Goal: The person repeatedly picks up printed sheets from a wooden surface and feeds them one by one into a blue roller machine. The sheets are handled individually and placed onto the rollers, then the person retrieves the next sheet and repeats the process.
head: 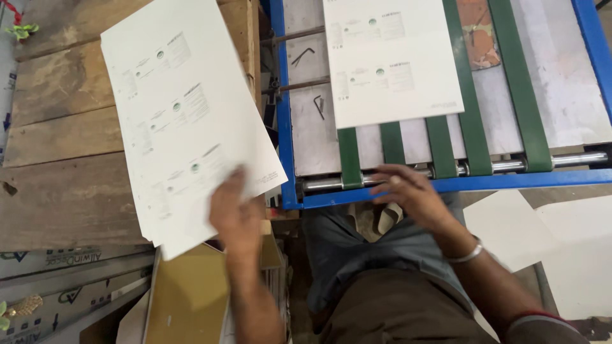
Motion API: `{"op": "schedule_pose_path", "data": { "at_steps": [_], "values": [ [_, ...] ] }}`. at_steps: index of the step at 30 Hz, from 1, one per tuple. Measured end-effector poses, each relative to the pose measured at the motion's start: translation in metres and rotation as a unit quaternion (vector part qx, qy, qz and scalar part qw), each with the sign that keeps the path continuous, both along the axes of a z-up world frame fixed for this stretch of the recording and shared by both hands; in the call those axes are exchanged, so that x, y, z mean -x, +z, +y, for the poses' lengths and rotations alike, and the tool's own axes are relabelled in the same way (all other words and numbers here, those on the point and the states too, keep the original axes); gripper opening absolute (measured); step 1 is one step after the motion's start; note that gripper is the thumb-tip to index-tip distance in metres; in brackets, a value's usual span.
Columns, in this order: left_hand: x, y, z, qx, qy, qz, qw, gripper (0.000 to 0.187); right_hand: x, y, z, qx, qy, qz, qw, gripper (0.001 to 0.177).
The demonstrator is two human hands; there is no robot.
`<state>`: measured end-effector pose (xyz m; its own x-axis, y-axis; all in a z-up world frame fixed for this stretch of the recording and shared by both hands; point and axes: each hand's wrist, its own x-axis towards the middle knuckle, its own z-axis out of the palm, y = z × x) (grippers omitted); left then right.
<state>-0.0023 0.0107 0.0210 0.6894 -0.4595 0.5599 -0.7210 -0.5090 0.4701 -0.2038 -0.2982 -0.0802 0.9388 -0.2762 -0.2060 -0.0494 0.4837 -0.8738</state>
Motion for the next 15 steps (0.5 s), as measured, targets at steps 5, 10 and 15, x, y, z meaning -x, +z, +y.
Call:
{"op": "schedule_pose_path", "data": {
  "at_steps": [5,10,15],
  "values": [
    [0.078,-0.011,-0.097,-0.247,-0.162,-0.024,0.955,0.056,-0.034,0.012,0.053,-0.113,0.058,-0.016,0.992,0.063],
    [0.073,0.001,-0.085,-0.248,-0.148,-0.021,0.957,0.061,-0.031,0.004,0.021,-0.117,-0.221,0.074,0.965,0.048],
    [0.019,0.015,-0.033,-0.304,0.001,-0.077,0.949,0.056,-0.005,-0.018,-0.068,0.016,-0.393,-0.038,0.919,0.038]
  ]
}}
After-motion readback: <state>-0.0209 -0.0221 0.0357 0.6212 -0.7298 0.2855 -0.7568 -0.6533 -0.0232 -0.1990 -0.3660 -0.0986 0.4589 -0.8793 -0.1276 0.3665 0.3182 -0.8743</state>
